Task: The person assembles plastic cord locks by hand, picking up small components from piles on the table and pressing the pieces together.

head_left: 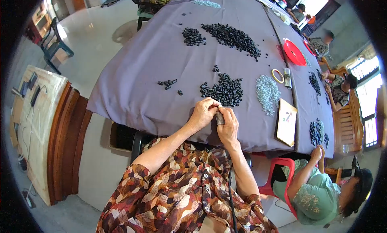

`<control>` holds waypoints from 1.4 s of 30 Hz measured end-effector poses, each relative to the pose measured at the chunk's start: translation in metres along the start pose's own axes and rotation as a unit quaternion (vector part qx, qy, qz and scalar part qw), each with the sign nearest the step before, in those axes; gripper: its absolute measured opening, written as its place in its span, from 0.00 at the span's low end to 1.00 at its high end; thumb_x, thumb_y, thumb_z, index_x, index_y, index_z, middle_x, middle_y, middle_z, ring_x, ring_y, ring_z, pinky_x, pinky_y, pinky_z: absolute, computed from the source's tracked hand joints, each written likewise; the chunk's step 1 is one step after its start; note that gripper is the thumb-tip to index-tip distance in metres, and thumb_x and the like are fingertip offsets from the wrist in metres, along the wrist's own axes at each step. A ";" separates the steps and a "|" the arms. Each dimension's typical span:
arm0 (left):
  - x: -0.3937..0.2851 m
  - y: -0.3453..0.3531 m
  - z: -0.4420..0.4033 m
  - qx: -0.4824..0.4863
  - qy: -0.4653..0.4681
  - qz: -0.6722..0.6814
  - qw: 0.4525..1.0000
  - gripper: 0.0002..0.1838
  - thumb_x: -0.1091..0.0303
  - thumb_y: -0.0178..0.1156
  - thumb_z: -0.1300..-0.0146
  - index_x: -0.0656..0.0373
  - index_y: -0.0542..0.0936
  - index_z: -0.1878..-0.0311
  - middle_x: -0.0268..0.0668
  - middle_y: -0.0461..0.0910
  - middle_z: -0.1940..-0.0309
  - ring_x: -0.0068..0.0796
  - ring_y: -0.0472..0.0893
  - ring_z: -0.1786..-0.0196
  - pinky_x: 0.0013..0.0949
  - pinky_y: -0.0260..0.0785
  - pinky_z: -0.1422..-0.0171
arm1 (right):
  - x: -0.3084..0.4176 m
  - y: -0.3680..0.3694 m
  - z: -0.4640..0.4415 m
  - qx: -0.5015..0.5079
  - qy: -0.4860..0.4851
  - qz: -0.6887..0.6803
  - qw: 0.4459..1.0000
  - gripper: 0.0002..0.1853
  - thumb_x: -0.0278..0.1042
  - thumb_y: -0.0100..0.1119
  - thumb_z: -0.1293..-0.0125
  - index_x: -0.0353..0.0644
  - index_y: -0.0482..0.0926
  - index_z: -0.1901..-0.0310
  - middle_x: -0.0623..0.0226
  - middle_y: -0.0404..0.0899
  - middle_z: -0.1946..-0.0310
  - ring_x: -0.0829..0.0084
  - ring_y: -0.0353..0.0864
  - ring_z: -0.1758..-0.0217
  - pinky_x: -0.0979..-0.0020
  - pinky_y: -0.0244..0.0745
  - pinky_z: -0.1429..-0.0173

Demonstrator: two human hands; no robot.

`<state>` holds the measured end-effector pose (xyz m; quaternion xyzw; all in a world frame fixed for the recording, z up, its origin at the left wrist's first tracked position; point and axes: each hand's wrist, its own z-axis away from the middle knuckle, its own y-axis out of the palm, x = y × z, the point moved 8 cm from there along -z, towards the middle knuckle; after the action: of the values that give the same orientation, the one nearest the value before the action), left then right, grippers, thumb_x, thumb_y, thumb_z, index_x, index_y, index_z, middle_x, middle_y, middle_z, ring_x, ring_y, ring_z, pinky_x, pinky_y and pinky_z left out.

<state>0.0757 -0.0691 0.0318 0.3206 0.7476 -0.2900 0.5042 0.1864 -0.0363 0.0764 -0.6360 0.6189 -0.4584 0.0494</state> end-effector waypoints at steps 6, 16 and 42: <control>0.007 0.007 0.002 0.034 -0.074 0.046 0.996 0.04 0.77 0.58 0.43 0.64 0.77 0.64 0.29 0.76 0.74 0.14 0.74 0.75 0.21 0.68 0.72 | -0.037 -0.022 -0.007 -0.015 0.102 -0.043 0.994 0.08 0.20 0.55 0.47 0.38 0.76 0.64 0.58 0.75 0.70 0.59 0.76 0.67 0.65 0.70 0.63; 0.008 0.010 0.002 0.031 -0.067 0.050 0.996 0.06 0.79 0.59 0.47 0.65 0.77 0.65 0.31 0.76 0.75 0.16 0.74 0.76 0.22 0.67 0.72 | -0.117 -0.056 -0.026 -0.007 0.179 0.104 0.978 0.09 0.23 0.54 0.46 0.40 0.77 0.61 0.58 0.74 0.66 0.57 0.75 0.61 0.62 0.68 0.56; -0.006 0.010 0.002 0.037 -0.001 0.008 0.999 0.06 0.80 0.59 0.46 0.66 0.76 0.64 0.30 0.73 0.74 0.15 0.72 0.75 0.21 0.66 0.71 | -0.103 -0.001 -0.060 0.043 0.028 0.064 0.997 0.13 0.26 0.53 0.43 0.36 0.76 0.55 0.57 0.73 0.51 0.56 0.69 0.44 0.61 0.62 0.39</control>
<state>0.0861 -0.0654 0.0361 0.3446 0.7334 -0.3139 0.4947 0.1680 0.0799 0.0581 -0.5790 0.6395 -0.4981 0.0883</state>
